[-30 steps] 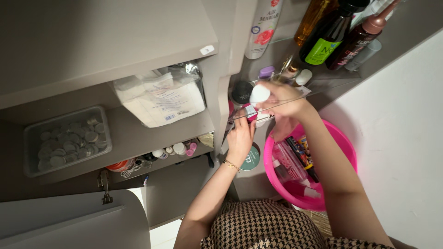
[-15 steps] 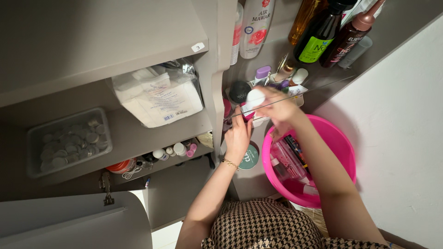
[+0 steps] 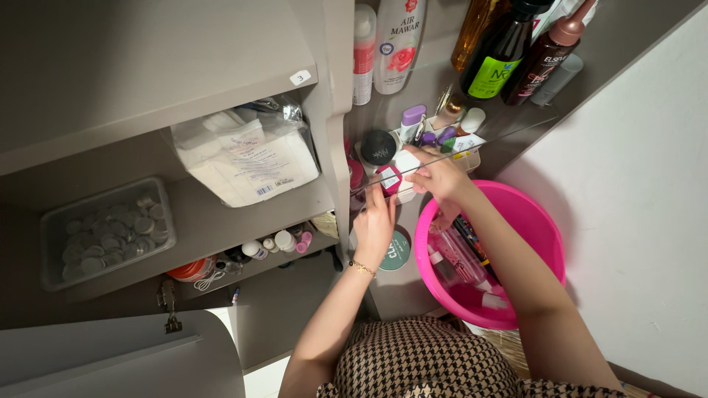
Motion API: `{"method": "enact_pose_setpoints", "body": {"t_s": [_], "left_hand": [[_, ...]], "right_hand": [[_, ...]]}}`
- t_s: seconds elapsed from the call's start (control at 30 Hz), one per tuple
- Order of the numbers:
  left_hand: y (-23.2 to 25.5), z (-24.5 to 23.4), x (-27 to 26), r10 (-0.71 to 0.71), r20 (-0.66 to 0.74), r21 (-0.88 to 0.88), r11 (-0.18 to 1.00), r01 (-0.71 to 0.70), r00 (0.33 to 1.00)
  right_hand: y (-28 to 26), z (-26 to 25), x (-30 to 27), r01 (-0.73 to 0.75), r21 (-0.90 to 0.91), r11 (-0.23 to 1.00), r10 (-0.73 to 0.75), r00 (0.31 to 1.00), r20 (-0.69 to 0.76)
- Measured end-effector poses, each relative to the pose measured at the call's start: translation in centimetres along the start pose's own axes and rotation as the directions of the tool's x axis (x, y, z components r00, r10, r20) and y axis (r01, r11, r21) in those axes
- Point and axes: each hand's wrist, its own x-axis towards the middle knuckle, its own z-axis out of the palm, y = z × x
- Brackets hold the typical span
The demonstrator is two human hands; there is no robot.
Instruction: The person organizes cosmetic and skincare items by moving them from a pink basin and a drawer into a wall cabinet. They wipe bottles and tubes with a cloth, then place them on shelves and in a small organizer. The person also opens and closes a lower drawer to retrieve and store additional items.
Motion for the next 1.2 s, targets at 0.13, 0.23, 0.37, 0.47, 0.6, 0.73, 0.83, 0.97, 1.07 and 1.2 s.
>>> {"method": "enact_pose_setpoints", "body": {"t_s": [0.13,0.23,0.37,0.47,0.6,0.73,0.83,0.97,1.07,1.2], "left_hand": [[0.2,-0.3,-0.4,0.011,-0.019,0.006,1.000,-0.011,1.000],[0.3,-0.6,-0.2,-0.004,0.008,0.025,1.000,0.004,1.000],[0.6,-1.2,-0.4,0.008,-0.012,0.003,1.000,-0.008,1.000],[0.8,-1.8,-0.3,0.022,-0.025,-0.011,1.000,-0.022,0.999],[1.2,-3.0,-0.4,0.041,-0.021,-0.057,0.997,-0.042,0.999],[1.5,-4.1,-1.1,0.072,-0.021,-0.062,0.995,-0.073,0.997],[1.5,-4.8,-1.9,0.137,-0.046,-0.081,0.987,-0.141,0.989],[2.6,-5.4,-2.6,0.214,-0.016,-0.134,0.968,-0.214,0.977],[4.3,-5.2,-3.1,0.311,0.014,-0.157,0.939,-0.305,0.950],[6.4,-2.6,-3.3,0.552,0.154,-0.190,0.831,-0.523,0.820]], "right_hand": [[-0.4,0.4,0.5,-0.142,-0.100,0.985,0.151,0.984,0.093],[-0.5,1.0,0.6,-0.047,-0.219,0.974,0.055,0.998,0.028],[-0.7,1.8,0.2,-0.090,-0.320,0.943,0.109,0.993,0.043],[-1.1,1.5,0.2,-0.138,-0.340,0.930,0.164,0.985,0.050],[-2.4,-0.4,0.1,-0.169,-0.292,0.941,0.210,0.971,0.115],[-3.6,-4.0,-1.7,-0.042,-0.195,0.980,0.047,0.999,0.022],[-4.4,-7.5,-5.1,0.073,-0.127,0.989,-0.087,0.990,-0.108],[-4.7,-13.3,-12.2,-0.191,0.616,0.764,0.261,0.965,-0.026],[-3.9,-15.1,-17.8,-0.072,0.535,0.842,0.251,0.930,-0.269],[-1.7,-13.1,-23.6,0.044,0.648,0.760,0.352,0.811,-0.468]]}}
